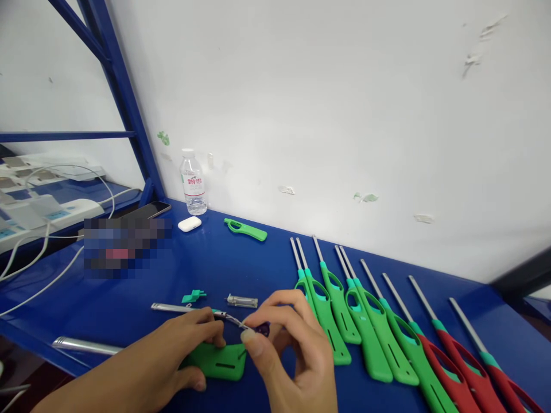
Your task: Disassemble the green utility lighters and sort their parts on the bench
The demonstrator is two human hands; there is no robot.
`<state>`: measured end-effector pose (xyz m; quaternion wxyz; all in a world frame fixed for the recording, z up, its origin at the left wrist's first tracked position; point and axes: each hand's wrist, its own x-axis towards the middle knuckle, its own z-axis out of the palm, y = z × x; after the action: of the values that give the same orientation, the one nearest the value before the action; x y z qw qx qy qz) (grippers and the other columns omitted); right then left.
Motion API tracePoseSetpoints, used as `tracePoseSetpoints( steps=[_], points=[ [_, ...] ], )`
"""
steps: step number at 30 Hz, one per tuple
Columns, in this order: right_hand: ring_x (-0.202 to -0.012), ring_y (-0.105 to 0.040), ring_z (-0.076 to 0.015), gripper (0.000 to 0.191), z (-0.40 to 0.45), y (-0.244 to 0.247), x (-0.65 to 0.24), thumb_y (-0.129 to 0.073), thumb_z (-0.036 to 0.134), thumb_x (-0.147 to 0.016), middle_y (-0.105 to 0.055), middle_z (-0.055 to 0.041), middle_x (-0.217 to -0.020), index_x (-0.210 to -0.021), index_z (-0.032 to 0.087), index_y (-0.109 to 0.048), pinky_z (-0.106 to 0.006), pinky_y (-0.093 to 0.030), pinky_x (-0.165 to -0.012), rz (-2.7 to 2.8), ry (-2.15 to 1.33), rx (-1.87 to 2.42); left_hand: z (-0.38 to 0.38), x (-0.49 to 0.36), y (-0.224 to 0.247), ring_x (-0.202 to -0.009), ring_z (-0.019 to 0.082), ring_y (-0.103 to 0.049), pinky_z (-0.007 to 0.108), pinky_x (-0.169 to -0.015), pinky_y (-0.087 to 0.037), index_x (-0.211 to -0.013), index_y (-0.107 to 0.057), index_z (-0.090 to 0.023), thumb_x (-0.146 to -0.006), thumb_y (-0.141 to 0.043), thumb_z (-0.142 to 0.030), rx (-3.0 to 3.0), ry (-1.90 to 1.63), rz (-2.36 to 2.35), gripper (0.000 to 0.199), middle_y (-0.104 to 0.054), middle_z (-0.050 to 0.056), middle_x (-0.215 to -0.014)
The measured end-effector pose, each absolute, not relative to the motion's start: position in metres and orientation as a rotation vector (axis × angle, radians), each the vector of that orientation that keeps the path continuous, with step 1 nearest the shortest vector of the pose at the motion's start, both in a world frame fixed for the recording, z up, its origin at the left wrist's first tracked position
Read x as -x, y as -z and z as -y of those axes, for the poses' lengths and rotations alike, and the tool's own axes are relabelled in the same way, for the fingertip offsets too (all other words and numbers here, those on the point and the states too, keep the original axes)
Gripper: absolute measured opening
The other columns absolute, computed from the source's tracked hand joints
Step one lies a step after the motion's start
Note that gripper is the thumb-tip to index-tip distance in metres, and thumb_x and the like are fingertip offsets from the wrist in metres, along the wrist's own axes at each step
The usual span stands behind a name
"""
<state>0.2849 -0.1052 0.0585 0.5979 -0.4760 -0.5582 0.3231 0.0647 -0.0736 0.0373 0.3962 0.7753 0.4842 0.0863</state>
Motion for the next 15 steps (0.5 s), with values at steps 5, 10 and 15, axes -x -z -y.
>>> tracePoseSetpoints(
  steps=[5, 10, 15],
  points=[
    [-0.047, -0.052, -0.0082, 0.028, 0.1077, -0.0590, -0.2822, -0.062, 0.051, -0.102, -0.072, -0.0040, -0.097, -0.108, 0.029, -0.079, -0.024, -0.045, -0.046, 1.184, -0.835, 1.152, 0.0735, -0.0648, -0.0339, -0.115, 0.019, -0.058, 0.030, -0.094, -0.040, -0.111, -0.062, -0.034, -0.075, -0.065, -0.009, -1.980, -0.217, -1.213, 0.044, -0.062, -0.005, -0.125],
    [-0.055, -0.054, -0.0091, 0.032, 0.1066, -0.0577, -0.2822, -0.071, 0.057, -0.094, -0.067, -0.0051, -0.101, -0.088, 0.026, -0.079, -0.023, -0.044, -0.046, 1.268, -0.759, 1.105, 0.0722, -0.0651, -0.0327, -0.115, 0.019, -0.058, 0.030, -0.094, -0.040, -0.112, -0.062, -0.035, -0.074, -0.064, -0.008, -1.979, -0.247, -1.209, 0.046, -0.062, -0.006, -0.124],
    [-0.046, -0.046, -0.0067, 0.026, 0.1064, -0.0573, -0.2822, -0.064, 0.051, -0.101, -0.070, -0.0027, -0.094, -0.106, 0.030, -0.079, -0.023, -0.042, -0.044, 1.214, -0.798, 1.177, 0.0702, -0.0671, -0.0335, -0.115, 0.018, -0.058, 0.030, -0.095, -0.040, -0.112, -0.062, -0.034, -0.075, -0.063, -0.009, -1.991, -0.232, -1.196, 0.045, -0.062, -0.006, -0.126]
  ],
)
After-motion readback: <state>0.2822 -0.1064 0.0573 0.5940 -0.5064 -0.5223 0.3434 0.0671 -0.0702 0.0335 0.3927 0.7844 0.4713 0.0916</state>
